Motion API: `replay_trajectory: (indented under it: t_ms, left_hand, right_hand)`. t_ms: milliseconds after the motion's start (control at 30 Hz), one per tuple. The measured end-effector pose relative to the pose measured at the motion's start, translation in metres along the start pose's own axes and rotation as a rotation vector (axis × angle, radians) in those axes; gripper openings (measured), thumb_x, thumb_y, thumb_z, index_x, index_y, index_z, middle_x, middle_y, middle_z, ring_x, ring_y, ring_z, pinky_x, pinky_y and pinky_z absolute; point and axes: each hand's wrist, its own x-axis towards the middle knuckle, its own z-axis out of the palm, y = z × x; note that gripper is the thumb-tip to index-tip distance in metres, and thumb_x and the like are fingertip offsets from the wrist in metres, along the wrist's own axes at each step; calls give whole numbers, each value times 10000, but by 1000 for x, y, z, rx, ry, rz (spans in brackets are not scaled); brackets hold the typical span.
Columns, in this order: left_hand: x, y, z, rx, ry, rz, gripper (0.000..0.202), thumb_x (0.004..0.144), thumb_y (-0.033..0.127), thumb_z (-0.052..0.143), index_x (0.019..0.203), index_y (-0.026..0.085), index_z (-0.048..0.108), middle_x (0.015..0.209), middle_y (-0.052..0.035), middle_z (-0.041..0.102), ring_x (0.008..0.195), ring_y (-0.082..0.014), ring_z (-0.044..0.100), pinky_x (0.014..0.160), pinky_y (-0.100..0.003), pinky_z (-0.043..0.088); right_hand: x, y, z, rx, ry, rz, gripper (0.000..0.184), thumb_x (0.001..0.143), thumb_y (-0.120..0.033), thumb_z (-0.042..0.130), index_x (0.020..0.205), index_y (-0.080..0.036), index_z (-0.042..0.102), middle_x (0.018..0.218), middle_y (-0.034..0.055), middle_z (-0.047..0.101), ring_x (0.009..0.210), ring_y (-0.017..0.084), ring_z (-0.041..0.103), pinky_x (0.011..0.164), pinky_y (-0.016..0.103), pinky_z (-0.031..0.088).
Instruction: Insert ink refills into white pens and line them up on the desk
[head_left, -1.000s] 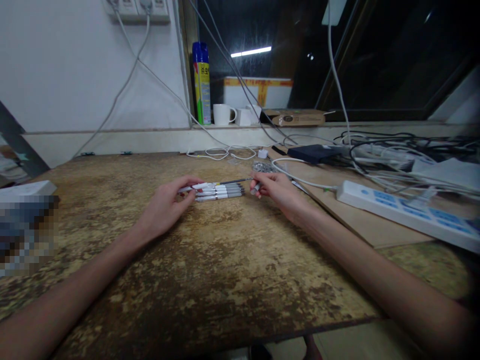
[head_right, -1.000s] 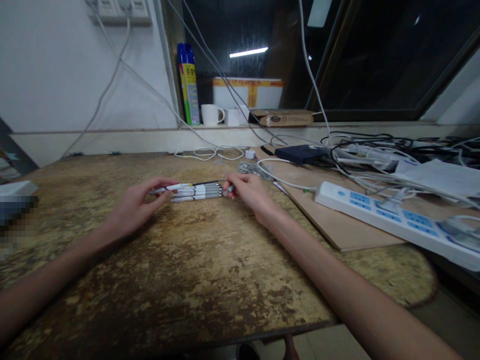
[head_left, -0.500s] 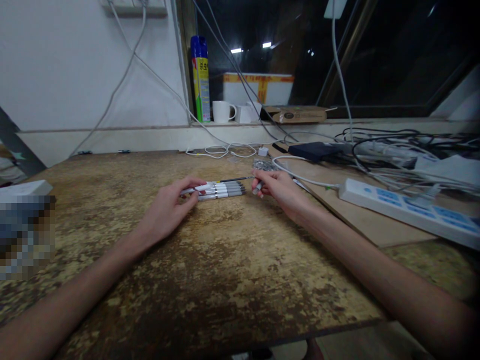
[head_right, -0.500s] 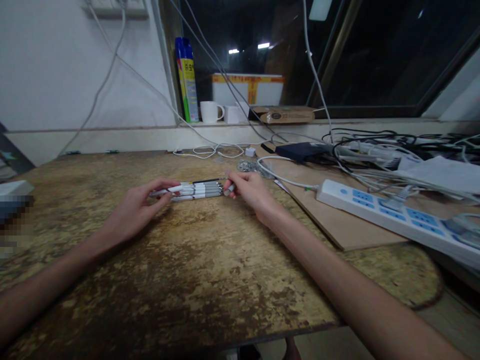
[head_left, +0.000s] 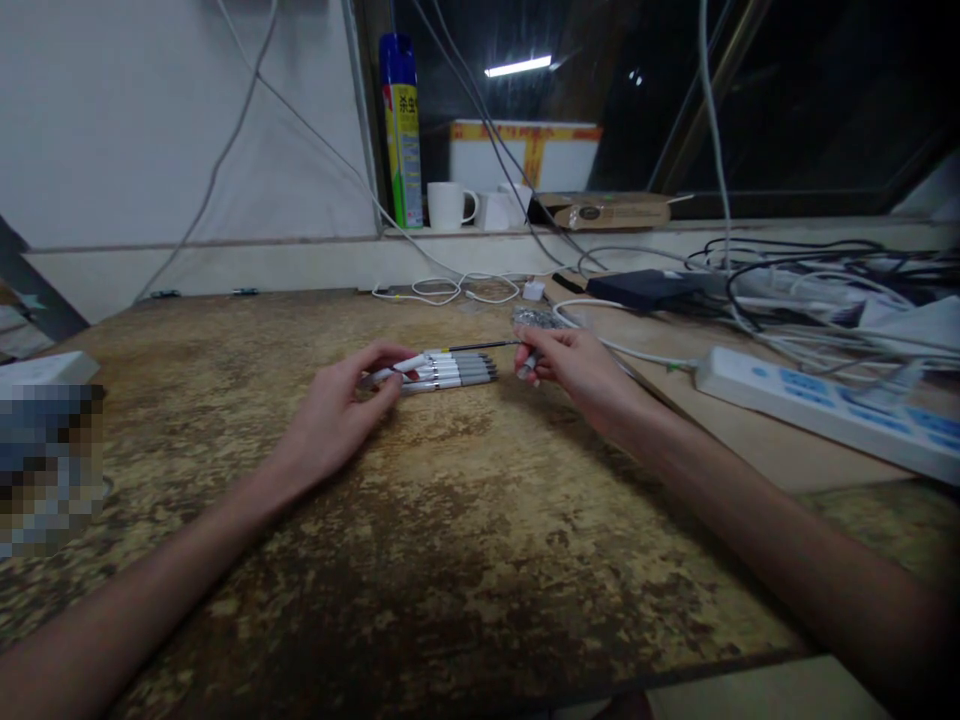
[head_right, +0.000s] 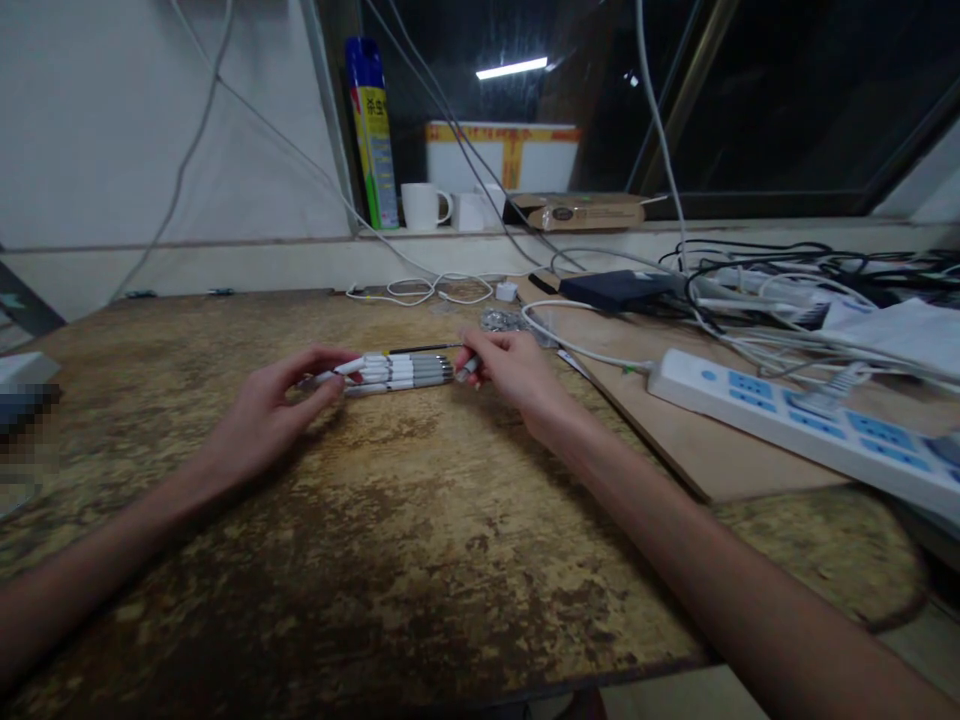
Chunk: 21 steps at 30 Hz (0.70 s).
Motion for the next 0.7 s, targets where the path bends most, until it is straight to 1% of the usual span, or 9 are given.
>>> replay_trajectory:
  t_ms: [200,367,467,567,633,700]
  left_hand:
    - [1,-3,-1,0,19,4,257,996,291,559,1225,256,672,1174,-24,749,1024,-212,685,894,-354,509]
    - [1,-2,-1,-10,32,19,216,992,308,583,1174,243,680,1143,-22,755,1026,-208,691,909,-348,511]
    - [1,-1,-1,-14,10,38,216,992,328,594,1172,256,689,1148,-13,758,1040,-208,695,888,-333,521]
    - [0,1,0,-31,-14,63,225,996,343,593,1177,266,703,1182,-8,758,1069,-207,697,931,-333,523]
    - [0,3,1,-38,-26,71,232,996,335,593,1185,272,712,1205,-6,756,1086,-207,698,984,-341,512]
    - [-1,4,1,-41,-38,72,243,994,330,593,1195,277,720,1218,-5,757,1102,-211,698,1020,-350,502]
  right_hand:
    - [-1,1,0,7,-27,-12,409,932,-436,634,638,-155,673,603,27,639,533,94,518,581,247,425]
    - [-2,-1,0,-73,-10,-43,437,939,-479,625,648,-158,685,610,32,637,538,111,510,588,271,409]
    - [-4,-2,1,-198,-50,-149,447,942,-522,615,693,-164,709,642,29,640,590,133,521,612,286,396]
    - [-6,-3,6,-300,-120,-305,397,944,-516,620,764,-178,724,708,20,655,668,151,541,646,293,388]
    - [-8,-2,10,-308,-154,-352,352,935,-496,639,794,-183,721,749,20,671,698,159,560,667,297,400]
    - [-9,-1,13,-282,-178,-360,315,927,-478,654,834,-184,721,793,25,690,719,163,579,684,300,417]
